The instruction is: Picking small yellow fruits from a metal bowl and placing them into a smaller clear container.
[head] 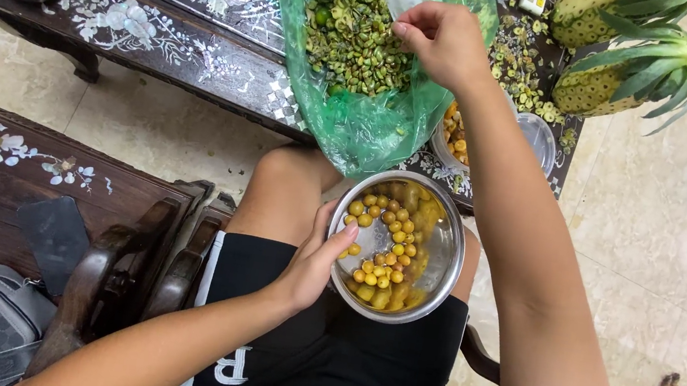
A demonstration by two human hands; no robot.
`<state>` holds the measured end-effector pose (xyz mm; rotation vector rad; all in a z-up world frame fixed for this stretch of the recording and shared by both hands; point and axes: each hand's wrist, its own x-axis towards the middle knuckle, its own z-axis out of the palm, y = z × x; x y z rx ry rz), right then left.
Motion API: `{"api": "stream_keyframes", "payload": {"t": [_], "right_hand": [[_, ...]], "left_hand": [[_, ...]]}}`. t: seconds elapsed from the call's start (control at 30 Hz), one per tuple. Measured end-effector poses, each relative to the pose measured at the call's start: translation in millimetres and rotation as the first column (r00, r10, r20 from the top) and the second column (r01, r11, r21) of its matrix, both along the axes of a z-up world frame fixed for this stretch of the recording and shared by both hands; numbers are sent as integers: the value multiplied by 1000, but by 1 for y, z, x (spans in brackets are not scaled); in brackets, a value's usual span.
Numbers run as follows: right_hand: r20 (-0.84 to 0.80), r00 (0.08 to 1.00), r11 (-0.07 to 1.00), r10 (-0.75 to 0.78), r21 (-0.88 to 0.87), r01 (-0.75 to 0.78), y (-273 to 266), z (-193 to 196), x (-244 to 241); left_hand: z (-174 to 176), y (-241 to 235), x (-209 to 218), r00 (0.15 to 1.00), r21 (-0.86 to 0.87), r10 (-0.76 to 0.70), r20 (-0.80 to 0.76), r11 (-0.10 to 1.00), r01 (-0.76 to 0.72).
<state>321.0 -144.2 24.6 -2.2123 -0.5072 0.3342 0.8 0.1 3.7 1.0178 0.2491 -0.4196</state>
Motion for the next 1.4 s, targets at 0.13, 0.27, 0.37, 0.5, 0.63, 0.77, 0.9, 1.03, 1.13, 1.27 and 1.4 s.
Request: {"api": "stream_keyframes", "payload": {"t": [0.13,0.27,0.37,0.5,0.63,0.77,0.9,1.03,1.13,1.27,1.4], "right_hand": [[51,999,995,-13,-94,17,0,-1,-1],[27,1000,1000,-10,15,10,-7,-9,5],[10,1000,986,-18,163,16,-16,-4,2],[-190,980,951,-52,290,106,-31,21,-23],[-280,955,917,-98,347,196,-68,36,-54],[-130,960,910,-249,308,278,-125,26,-87],[-4,915,911,-404,85,403,-145,32,-133],[139,922,931,-362,112,348,-144,41,-194],[44,945,941,-324,121,317,-107,62,-255],[193,981,999,-30,-34,37,-44,81,-303],[209,978,956,10,-290,52,-31,64,-321]], "left_hand": [[-3,0,-1,1000,0,5,12,1000,-5],[-4,0,-1,1000,15,8,14,1000,-8],[-4,0,-2,1000,26,10,17,1000,-11],[-2,1,-1,1000,47,-8,9,999,7],[-4,0,-1,1000,21,8,-3,1000,-8],[-5,0,-1,999,-1,28,16,1000,-28],[-2,0,-1,1000,-11,4,9,1000,-4],[-3,1,-2,999,4,0,38,1000,0],[-5,-1,-3,997,30,-9,72,1000,6],[-5,1,-5,988,59,-18,154,998,9],[5,2,-6,978,141,-76,192,989,49]]}}
